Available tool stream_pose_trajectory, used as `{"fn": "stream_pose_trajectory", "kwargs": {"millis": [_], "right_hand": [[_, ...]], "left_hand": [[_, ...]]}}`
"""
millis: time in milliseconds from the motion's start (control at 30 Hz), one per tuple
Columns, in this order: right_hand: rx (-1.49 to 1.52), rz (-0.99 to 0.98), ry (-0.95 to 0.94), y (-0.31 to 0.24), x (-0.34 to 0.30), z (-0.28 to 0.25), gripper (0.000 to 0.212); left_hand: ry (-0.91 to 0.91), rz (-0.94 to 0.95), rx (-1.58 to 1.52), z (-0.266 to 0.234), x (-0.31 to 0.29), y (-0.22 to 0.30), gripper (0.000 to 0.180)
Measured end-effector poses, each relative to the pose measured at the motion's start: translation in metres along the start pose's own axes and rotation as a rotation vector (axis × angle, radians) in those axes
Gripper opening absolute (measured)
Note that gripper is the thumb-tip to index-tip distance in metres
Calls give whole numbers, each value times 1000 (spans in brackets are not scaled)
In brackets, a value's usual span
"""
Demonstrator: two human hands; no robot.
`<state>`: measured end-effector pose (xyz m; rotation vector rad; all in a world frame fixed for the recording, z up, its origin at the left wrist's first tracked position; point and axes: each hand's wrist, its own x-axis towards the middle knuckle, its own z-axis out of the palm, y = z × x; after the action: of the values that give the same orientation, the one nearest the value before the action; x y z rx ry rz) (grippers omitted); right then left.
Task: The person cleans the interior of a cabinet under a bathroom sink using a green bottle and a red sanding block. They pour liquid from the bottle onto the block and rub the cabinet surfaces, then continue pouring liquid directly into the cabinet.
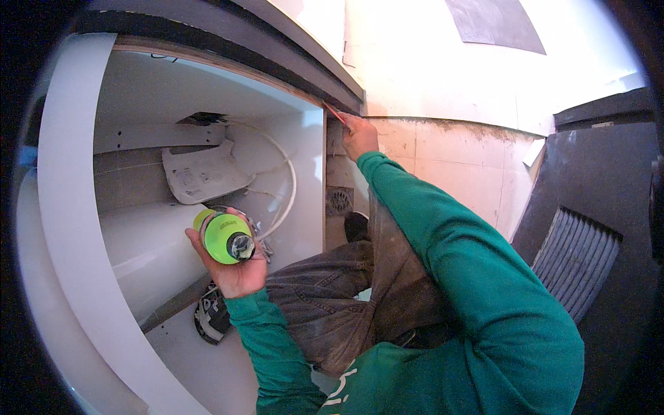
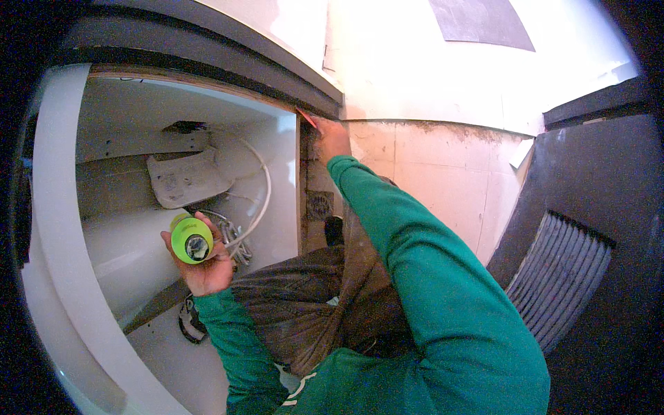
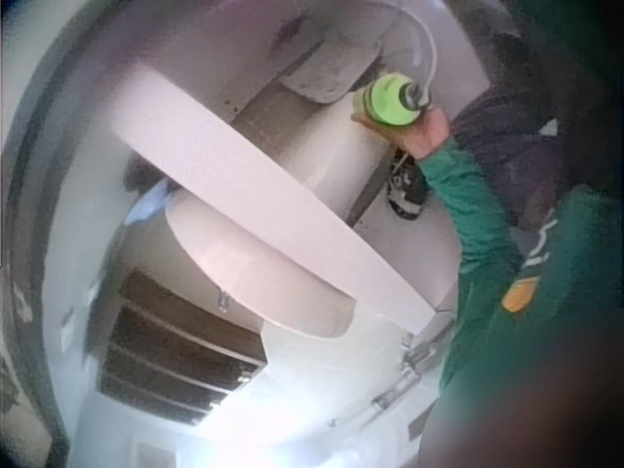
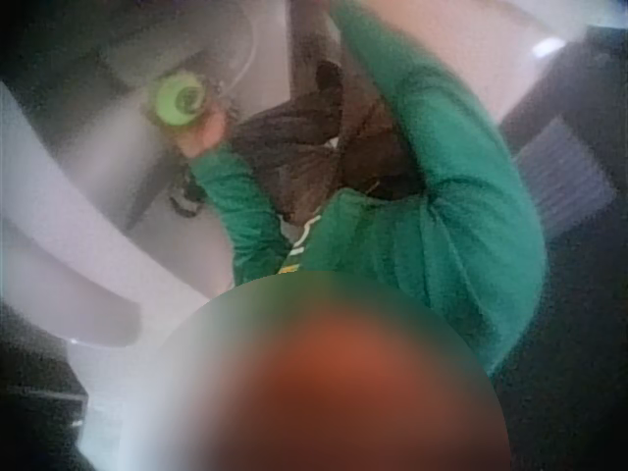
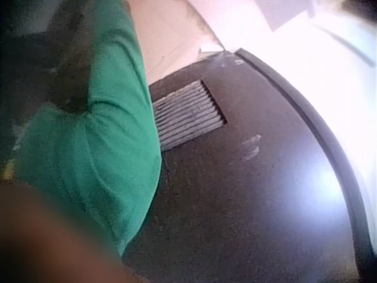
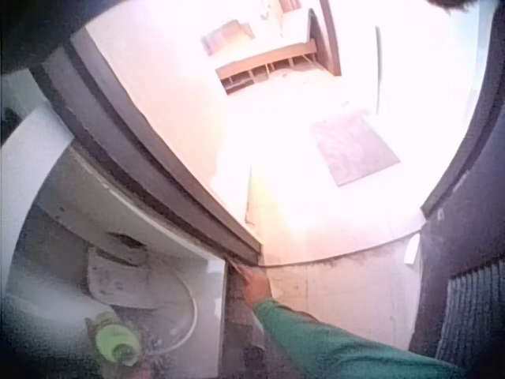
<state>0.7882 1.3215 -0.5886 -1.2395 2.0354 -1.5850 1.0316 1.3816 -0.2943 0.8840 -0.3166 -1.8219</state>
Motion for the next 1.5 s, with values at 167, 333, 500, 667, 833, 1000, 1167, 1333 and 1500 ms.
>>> {"fn": "stream_pose_trajectory", "kwargs": {"millis": [167, 333, 500, 667, 833, 1000, 1167, 1333, 1500], "right_hand": [[-40, 43, -333, 4, -16, -23, 39], [42, 191, -274, -5, -25, -39, 34], [51, 122, -140, -6, -7, -16, 31], [25, 148, -156, -22, -23, -19, 31], [69, 87, -51, -26, -12, 5, 25], [-41, 101, -177, -16, -17, 15, 20], [57, 155, -302, -46, -43, -11, 27], [-101, 148, -266, -32, -18, -31, 35], [72, 0, -95, -12, 4, -16, 48]], "left_hand": [[34, 19, 27, 7, -3, -3, 47], [13, 26, 33, -9, -2, 4, 48], [30, 24, 71, 0, 3, -1, 49], [48, 55, 9, -1, -1, -3, 50], [67, 62, 45, 9, -3, -6, 47], [13, 50, 98, 23, -3, -15, 44], [47, 65, 26, 6, 3, -4, 47], [155, 148, 10, 28, 2, -17, 47], [196, 153, 32, 40, 4, -23, 49]]}}
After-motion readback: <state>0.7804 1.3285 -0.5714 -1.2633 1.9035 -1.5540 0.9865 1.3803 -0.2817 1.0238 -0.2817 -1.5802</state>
